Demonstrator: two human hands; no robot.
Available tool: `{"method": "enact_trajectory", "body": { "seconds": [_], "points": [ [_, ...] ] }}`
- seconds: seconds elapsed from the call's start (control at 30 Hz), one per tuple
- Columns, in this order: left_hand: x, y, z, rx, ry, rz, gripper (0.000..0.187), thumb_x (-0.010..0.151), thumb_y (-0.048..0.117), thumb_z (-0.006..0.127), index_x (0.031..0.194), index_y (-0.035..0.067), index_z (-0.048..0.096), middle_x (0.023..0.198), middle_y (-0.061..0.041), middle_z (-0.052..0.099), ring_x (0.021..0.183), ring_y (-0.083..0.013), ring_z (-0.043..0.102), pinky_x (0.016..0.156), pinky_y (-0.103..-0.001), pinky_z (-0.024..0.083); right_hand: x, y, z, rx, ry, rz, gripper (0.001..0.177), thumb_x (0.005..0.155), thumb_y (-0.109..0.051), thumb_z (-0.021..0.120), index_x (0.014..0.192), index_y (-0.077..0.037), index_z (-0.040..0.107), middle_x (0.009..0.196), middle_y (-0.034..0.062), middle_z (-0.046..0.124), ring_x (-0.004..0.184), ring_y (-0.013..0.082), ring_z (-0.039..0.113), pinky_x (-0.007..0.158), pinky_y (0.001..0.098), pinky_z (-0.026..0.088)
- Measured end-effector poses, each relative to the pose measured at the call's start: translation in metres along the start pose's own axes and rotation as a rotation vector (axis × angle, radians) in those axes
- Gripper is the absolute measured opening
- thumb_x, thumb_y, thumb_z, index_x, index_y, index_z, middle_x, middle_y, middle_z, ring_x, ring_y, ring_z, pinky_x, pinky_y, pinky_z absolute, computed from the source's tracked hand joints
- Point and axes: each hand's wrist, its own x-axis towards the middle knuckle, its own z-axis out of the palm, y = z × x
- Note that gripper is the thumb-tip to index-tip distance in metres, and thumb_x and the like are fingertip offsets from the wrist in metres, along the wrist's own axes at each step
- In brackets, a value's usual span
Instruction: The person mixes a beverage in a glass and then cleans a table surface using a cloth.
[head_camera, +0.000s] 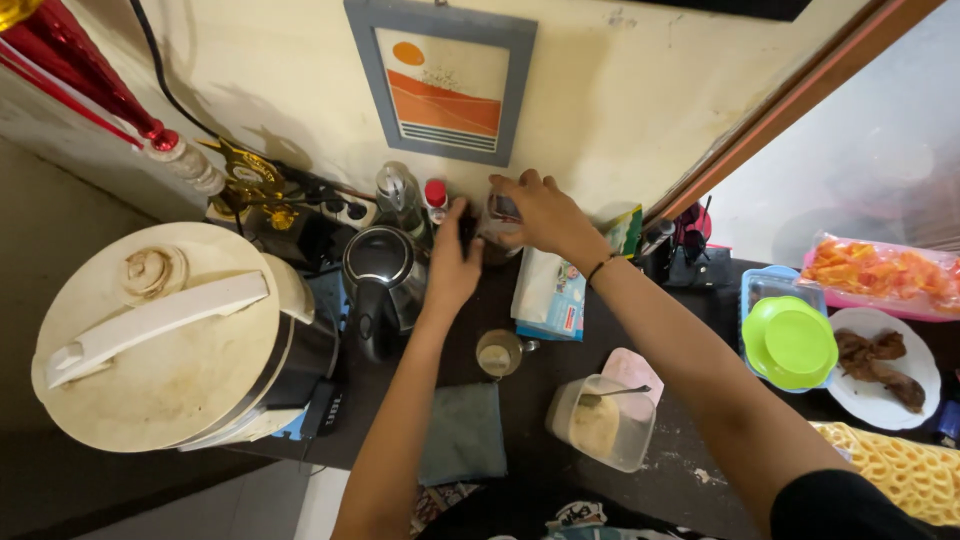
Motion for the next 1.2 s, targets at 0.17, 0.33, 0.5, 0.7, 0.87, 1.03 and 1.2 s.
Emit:
{"method": "enact_trajectory", "body": {
  "seconds": [0.17,0.33,0.5,0.7,0.87,1.03,1.2],
  "points": [
    [-0.028,0.044,-0.033,-0.301,0.054,-0.067,0.052,0.1,-0.007,0.05,0.151,0.0,0.04,0.155,-0.02,0.049,0.149,-0.0321,0.045,0.122,-0.04,0.035,0.008,0.009,0.025,-0.055,-0.021,0.008,0.092,0.067,-0.034,0.089,0.149,-0.025,0.047,0.13,0.0203,0.054,0.115,0.0491,0.055,0.09,0.0554,0.055],
    [-0.052,0.086,-0.051,-0.25,0.027,-0.173,0.042,0.104,-0.004,0.051,0.145,0.001,0.049,0.149,-0.017,0.058,0.144,-0.0293,0.052,0.12,-0.038,0.037,0.017,0.026,0.053,-0.06,0.067,-0.007,0.093,0.069,-0.034,0.089,0.15,-0.023,0.046,0.133,0.0229,0.05,0.117,0.0509,0.053,0.089,0.0561,0.055],
    [-0.072,0.106,-0.049,-0.236,-0.001,-0.123,0.037,0.101,-0.003,0.053,0.138,0.002,0.056,0.148,-0.017,0.058,0.142,-0.029,0.054,0.117,-0.037,0.039,0.013,0.021,0.056,-0.025,0.124,-0.013,0.094,0.07,-0.04,0.089,0.15,-0.019,0.044,0.135,0.025,0.045,0.116,0.0528,0.05,0.091,0.0583,0.053],
    [-0.097,0.108,-0.04,-0.345,-0.114,-0.253,0.033,0.101,0.001,0.056,0.134,0.003,0.059,0.14,-0.013,0.064,0.131,-0.0224,0.06,0.107,-0.031,0.045,-0.029,-0.005,0.004,-0.128,0.23,-0.092,0.069,0.078,-0.041,0.08,0.136,-0.013,0.055,0.134,0.0198,0.051,0.118,0.044,0.053,0.082,0.0555,0.054],
    [-0.13,0.077,-0.026,-0.533,-0.185,-0.361,0.031,0.104,0.007,0.056,0.134,0.003,0.06,0.135,-0.009,0.067,0.128,-0.0187,0.062,0.106,-0.031,0.048,-0.116,0.032,0.002,0.081,0.156,-0.1,0.031,0.099,-0.033,0.069,0.118,-0.009,0.064,0.109,0.0151,0.066,0.107,0.0372,0.064,0.089,0.0482,0.054],
    [-0.154,0.079,-0.007,-0.497,-0.31,-0.384,0.031,0.103,0.011,0.059,0.132,0.003,0.063,0.129,-0.008,0.069,0.122,-0.0187,0.066,0.103,-0.032,0.052,-0.227,0.018,-0.015,0.275,-0.025,0.248,0.029,0.101,-0.036,0.067,0.107,-0.007,0.069,0.095,0.0145,0.07,0.088,0.0324,0.069,0.078,0.0424,0.055],
    [-0.172,0.108,0.008,-0.378,-0.474,-0.317,0.04,0.097,0.016,0.069,0.136,0.006,0.066,0.133,-0.012,0.067,0.124,-0.0232,0.064,0.103,-0.036,0.051,-0.295,-0.015,-0.009,0.419,0.196,0.246,0.031,0.086,-0.02,0.074,0.112,-0.006,0.066,0.103,0.0119,0.063,0.09,0.0275,0.065,0.075,0.0397,0.055]
  ]
}}
